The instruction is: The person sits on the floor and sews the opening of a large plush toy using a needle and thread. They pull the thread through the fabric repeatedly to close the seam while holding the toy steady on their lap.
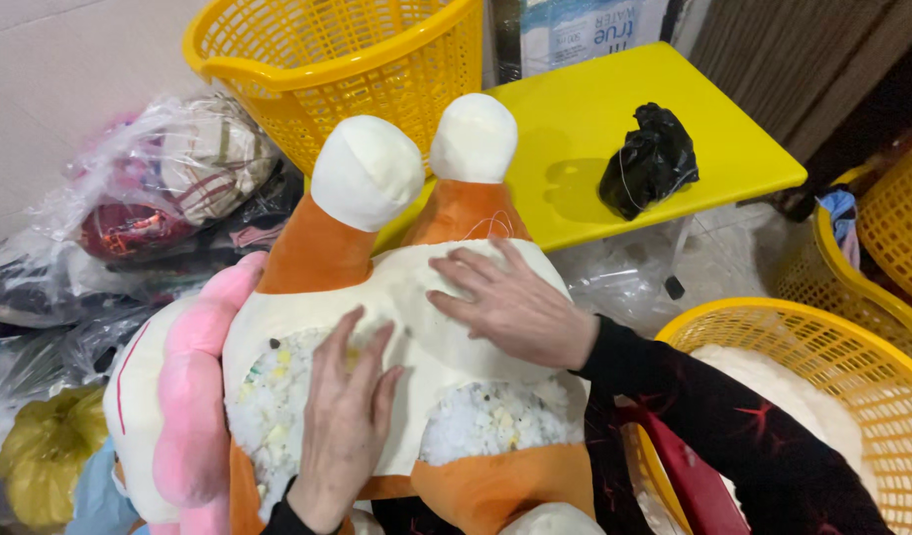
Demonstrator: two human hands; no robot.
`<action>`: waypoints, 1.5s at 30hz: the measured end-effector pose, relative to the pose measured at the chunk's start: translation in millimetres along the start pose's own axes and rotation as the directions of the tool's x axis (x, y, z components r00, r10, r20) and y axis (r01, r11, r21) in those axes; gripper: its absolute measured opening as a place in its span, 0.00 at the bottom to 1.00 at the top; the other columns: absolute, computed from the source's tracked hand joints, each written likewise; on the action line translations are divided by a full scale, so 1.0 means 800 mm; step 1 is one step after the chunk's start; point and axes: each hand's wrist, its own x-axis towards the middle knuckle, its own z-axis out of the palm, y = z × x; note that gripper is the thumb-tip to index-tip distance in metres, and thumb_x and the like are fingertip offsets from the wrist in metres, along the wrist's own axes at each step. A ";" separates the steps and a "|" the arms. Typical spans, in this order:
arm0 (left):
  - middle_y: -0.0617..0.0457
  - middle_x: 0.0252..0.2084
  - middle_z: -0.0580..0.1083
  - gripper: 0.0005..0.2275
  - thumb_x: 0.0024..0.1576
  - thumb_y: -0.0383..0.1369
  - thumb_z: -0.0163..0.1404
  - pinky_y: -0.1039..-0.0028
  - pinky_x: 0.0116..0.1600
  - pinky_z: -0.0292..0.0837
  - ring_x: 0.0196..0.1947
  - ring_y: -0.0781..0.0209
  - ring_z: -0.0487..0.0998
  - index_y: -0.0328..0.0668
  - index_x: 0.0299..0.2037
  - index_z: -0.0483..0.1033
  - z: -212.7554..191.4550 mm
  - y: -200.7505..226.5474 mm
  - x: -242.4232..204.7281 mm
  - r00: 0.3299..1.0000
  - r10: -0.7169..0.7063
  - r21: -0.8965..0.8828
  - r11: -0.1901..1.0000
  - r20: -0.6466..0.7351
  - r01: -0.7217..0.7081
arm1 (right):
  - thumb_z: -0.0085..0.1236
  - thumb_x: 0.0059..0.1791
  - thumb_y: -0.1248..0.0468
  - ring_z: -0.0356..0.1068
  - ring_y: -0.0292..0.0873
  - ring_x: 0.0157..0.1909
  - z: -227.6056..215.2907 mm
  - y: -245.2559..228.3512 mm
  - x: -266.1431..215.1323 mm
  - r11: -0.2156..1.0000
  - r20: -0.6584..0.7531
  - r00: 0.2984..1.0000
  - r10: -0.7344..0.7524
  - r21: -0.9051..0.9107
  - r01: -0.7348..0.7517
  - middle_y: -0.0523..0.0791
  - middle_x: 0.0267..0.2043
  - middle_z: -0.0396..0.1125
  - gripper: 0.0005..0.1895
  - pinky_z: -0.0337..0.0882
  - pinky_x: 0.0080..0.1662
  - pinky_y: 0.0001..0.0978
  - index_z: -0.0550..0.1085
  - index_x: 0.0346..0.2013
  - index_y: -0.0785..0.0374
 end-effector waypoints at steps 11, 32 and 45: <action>0.44 0.65 0.71 0.21 0.55 0.26 0.44 0.53 0.73 0.50 0.66 0.52 0.69 0.32 0.60 0.74 0.117 0.072 0.025 0.601 0.660 -0.342 0.749 0.450 -0.567 | 0.60 0.48 0.71 0.76 0.47 0.46 -0.055 -0.077 -0.243 0.392 0.362 0.549 0.754 0.423 -0.817 0.46 0.45 0.72 0.13 0.75 0.46 0.35 0.78 0.47 0.61; 0.31 0.63 0.70 0.27 0.63 0.44 0.45 0.48 0.75 0.36 0.69 0.43 0.66 0.21 0.60 0.70 0.096 0.056 -0.020 0.506 0.528 -0.307 0.835 0.682 -0.457 | 0.55 0.37 0.75 0.65 0.52 0.57 -0.024 -0.137 -0.273 0.545 0.437 0.700 0.565 0.439 -0.714 0.50 0.56 0.63 0.33 0.69 0.54 0.38 0.71 0.57 0.59; 0.33 0.60 0.72 0.26 0.58 0.43 0.50 0.49 0.73 0.38 0.65 0.46 0.69 0.23 0.58 0.72 0.103 0.045 -0.035 0.624 0.450 -0.238 0.887 0.639 -0.396 | 0.36 0.56 0.47 0.68 0.44 0.62 0.041 -0.159 -0.293 -0.919 0.943 0.088 0.321 0.333 -0.214 0.45 0.64 0.66 0.26 0.68 0.60 0.43 0.63 0.65 0.55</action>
